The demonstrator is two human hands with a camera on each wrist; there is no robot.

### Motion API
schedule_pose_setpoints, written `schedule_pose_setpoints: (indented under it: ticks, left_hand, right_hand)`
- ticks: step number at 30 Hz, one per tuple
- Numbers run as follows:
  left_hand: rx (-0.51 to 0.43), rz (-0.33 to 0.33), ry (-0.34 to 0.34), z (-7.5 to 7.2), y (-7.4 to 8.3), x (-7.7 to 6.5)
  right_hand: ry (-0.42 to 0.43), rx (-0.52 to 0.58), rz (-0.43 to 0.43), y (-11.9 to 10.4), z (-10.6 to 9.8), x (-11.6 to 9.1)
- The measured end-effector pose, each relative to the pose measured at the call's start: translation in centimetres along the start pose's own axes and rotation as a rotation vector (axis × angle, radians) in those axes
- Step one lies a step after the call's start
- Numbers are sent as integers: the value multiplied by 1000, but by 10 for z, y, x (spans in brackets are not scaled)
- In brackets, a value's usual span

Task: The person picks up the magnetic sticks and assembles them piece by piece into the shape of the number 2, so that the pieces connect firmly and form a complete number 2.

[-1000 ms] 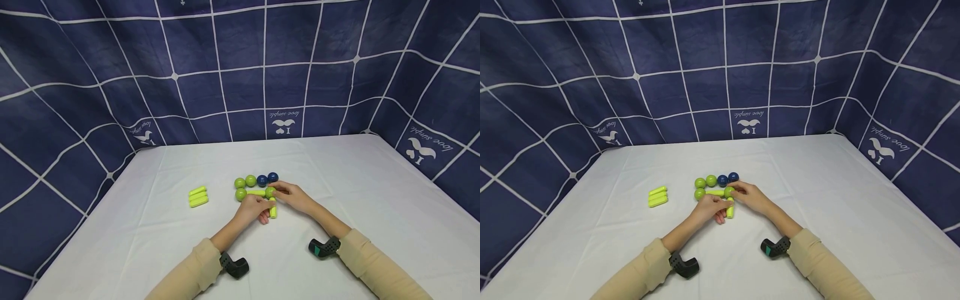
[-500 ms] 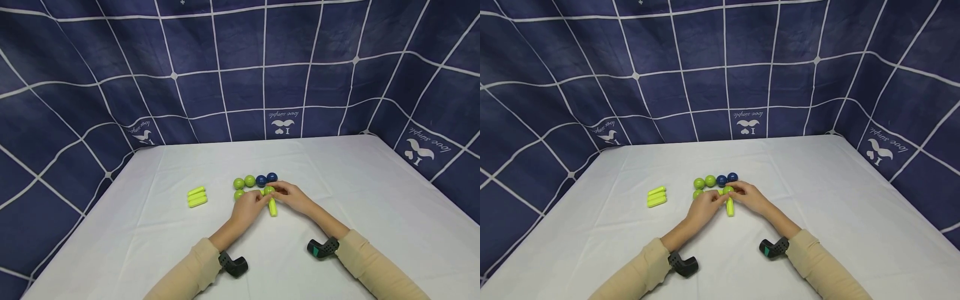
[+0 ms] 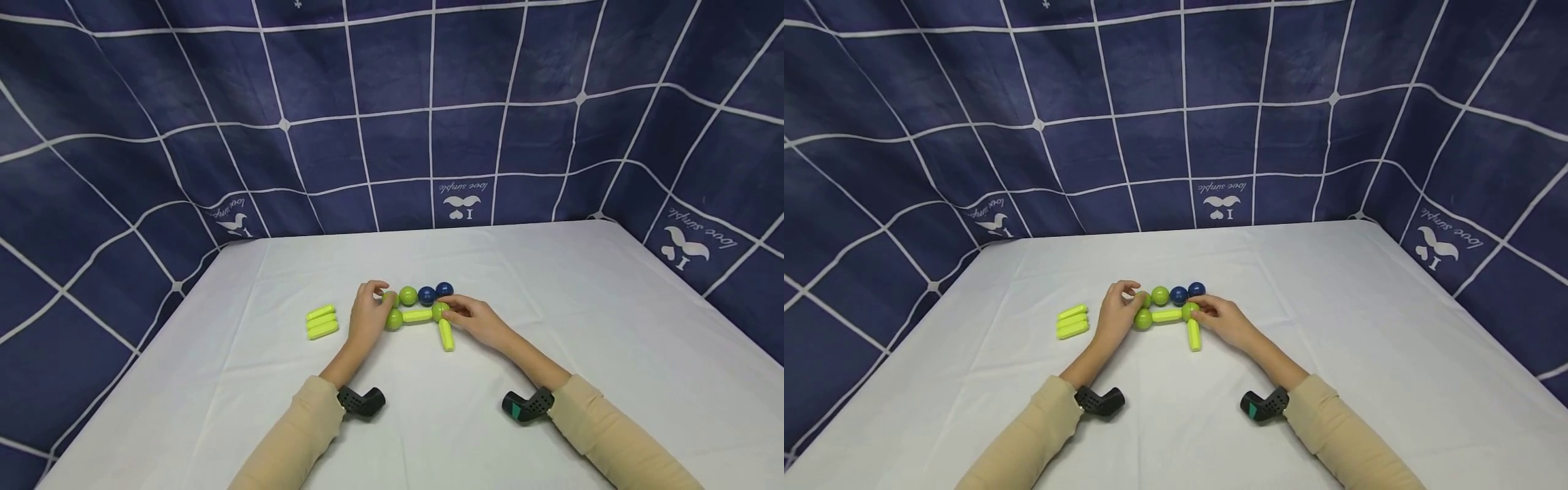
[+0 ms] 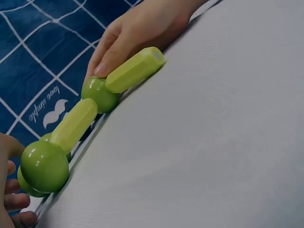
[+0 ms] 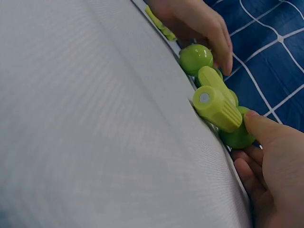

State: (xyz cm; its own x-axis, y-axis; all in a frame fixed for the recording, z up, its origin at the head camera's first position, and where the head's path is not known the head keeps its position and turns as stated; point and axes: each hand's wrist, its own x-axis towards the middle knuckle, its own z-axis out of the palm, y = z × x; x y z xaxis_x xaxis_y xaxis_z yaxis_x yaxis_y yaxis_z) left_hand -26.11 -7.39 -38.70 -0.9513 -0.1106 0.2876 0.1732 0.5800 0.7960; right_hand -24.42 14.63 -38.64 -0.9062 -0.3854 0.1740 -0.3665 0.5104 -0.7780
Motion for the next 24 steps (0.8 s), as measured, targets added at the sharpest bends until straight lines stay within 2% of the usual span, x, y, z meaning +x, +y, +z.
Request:
schedule_pose_setpoints:
  ticks: [2,5,8,11,15,20,22,24]
  left_hand:
    - [-17,-31,-38,1,-4,2]
    - [-28,-55,-90,0,-7,3]
    - [-39,-72,-136,-2,-9,4]
    - [-46,-82,-148,-2,-10,4]
    - [-55,-86,-120,-1,-12,4]
    - [-91,-63,-27,-1,-10,3]
    - [-91,-15,0,-1,-8,1]
    - [-76,63,9,0,-6,-1]
  right_hand:
    - [4,-1,14,1,1,0]
    - [16,-1,17,17,4,5]
    - [22,3,20,17,4,5]
    - [24,1,25,15,4,5]
    - [26,-8,40,12,4,5]
    - [39,-5,45,11,4,5]
    - [42,-1,44,11,5,5]
    - [45,1,44,11,5,5]
